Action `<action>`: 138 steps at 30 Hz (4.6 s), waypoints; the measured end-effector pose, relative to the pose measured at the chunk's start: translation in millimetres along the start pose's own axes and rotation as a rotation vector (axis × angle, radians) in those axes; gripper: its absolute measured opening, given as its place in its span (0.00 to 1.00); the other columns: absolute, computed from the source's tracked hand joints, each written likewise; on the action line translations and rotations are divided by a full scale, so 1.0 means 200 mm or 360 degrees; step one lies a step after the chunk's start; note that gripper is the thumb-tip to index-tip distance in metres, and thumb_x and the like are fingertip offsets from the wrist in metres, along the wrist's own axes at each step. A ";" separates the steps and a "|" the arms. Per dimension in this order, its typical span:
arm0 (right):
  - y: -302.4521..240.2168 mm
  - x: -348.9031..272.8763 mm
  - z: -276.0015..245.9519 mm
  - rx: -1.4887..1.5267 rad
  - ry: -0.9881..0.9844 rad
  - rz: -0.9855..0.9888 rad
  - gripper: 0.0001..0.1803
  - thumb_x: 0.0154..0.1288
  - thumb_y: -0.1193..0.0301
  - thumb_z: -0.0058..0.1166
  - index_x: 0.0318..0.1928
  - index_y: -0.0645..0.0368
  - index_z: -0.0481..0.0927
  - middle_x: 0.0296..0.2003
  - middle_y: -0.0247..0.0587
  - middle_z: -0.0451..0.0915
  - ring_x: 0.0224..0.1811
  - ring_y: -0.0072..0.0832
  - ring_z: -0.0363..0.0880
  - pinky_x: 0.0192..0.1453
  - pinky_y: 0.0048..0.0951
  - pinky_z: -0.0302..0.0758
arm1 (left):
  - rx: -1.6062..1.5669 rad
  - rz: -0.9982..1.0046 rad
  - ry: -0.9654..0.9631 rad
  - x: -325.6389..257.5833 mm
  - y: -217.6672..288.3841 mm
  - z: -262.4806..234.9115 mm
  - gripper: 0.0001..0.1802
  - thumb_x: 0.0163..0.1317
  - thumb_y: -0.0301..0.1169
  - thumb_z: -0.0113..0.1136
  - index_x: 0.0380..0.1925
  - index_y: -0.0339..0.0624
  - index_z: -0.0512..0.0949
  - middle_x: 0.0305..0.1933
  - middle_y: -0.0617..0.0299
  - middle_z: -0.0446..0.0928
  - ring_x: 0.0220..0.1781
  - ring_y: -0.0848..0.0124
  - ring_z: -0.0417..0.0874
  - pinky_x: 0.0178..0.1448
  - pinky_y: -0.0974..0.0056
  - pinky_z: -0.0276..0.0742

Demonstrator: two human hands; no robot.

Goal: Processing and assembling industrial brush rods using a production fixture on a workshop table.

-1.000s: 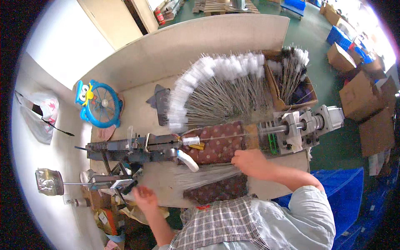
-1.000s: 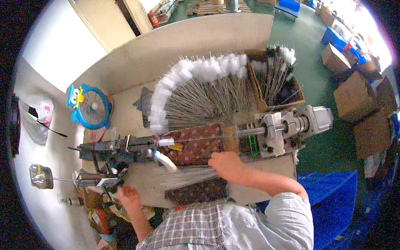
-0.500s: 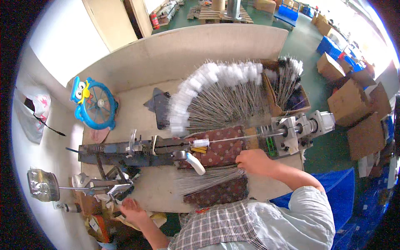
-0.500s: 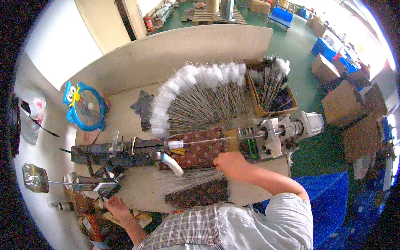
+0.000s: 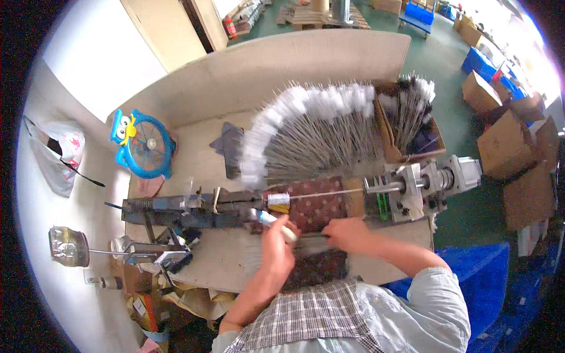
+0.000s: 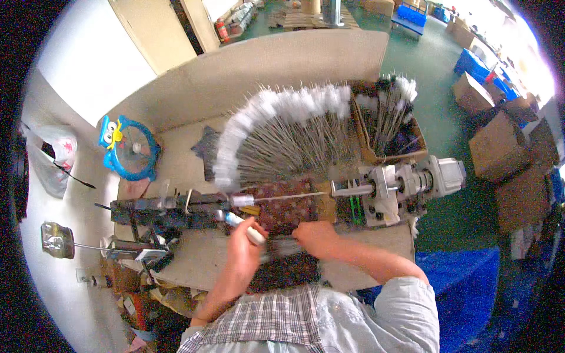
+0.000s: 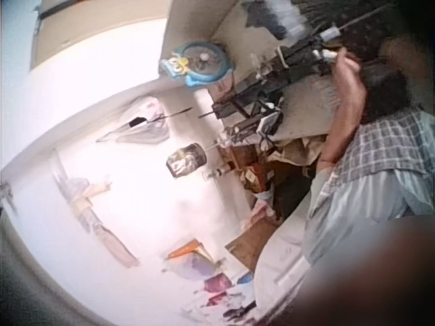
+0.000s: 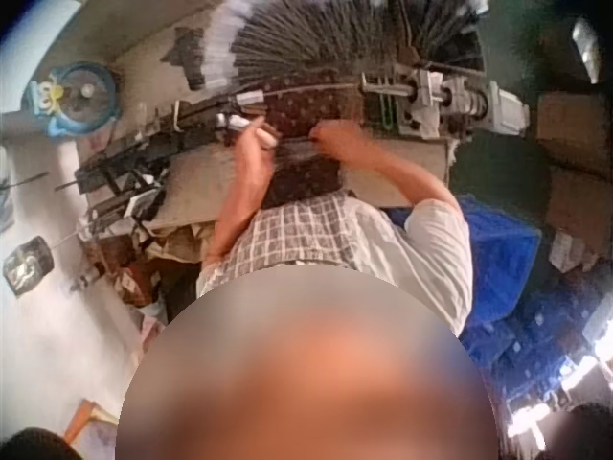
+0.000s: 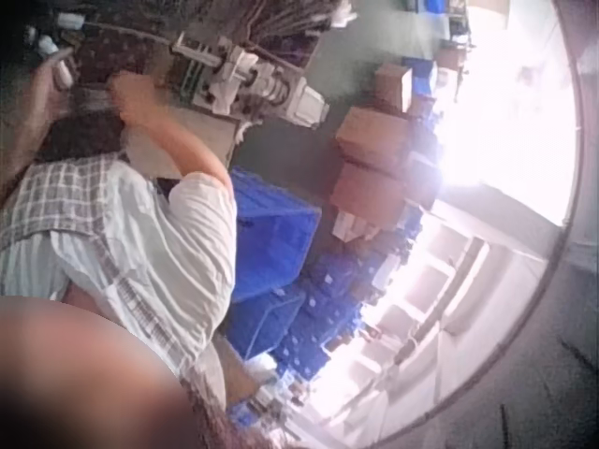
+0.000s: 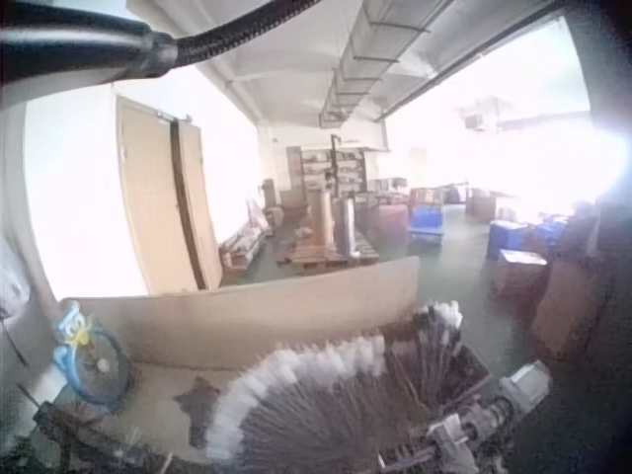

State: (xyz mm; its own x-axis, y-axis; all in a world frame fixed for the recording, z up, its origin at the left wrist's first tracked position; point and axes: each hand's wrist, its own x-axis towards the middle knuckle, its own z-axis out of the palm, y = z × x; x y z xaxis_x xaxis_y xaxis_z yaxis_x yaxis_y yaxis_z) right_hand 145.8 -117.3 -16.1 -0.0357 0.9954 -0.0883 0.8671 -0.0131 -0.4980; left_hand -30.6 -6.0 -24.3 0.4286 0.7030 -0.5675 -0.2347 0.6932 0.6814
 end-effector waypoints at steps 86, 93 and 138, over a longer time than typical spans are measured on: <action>-0.35 0.72 -0.24 -0.0123 0.0445 -0.0442 0.04 0.42 0.71 0.55 0.21 0.56 0.79 0.25 0.40 0.79 0.39 0.39 0.75 0.38 0.38 0.75 | -0.0275 0.0437 0.0061 -0.16 0.34 -0.08 0.15 0.61 0.40 0.53 0.33 0.39 0.79 0.29 0.56 0.79 0.25 0.70 0.77 0.32 0.66 0.74; -0.39 0.73 -0.27 -0.0168 0.0336 -0.0446 0.05 0.44 0.68 0.56 0.20 0.56 0.78 0.24 0.38 0.78 0.38 0.38 0.75 0.39 0.38 0.74 | 0.1472 0.0686 0.0197 0.04 0.23 -0.22 0.23 0.49 0.46 0.66 0.15 0.33 0.79 0.16 0.62 0.76 0.21 0.79 0.72 0.28 0.70 0.68; -0.08 0.45 0.02 0.0311 0.0075 -0.0188 0.12 0.55 0.68 0.56 0.37 0.62 0.79 0.36 0.49 0.78 0.41 0.45 0.76 0.47 0.38 0.72 | -0.0267 0.1042 0.1530 -0.28 0.24 -1.17 0.23 0.58 0.32 0.57 0.53 0.40 0.66 0.41 0.60 0.75 0.38 0.67 0.80 0.37 0.68 0.75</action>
State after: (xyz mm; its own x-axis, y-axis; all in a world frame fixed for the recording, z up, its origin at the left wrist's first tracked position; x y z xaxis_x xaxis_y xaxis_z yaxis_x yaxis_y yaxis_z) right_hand 126.0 -27.3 -19.5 -0.1039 0.9944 0.0186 0.7456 0.0903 -0.6602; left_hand -271.0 24.4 -68.1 -0.6343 0.7143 -0.2957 -0.3087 0.1167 0.9440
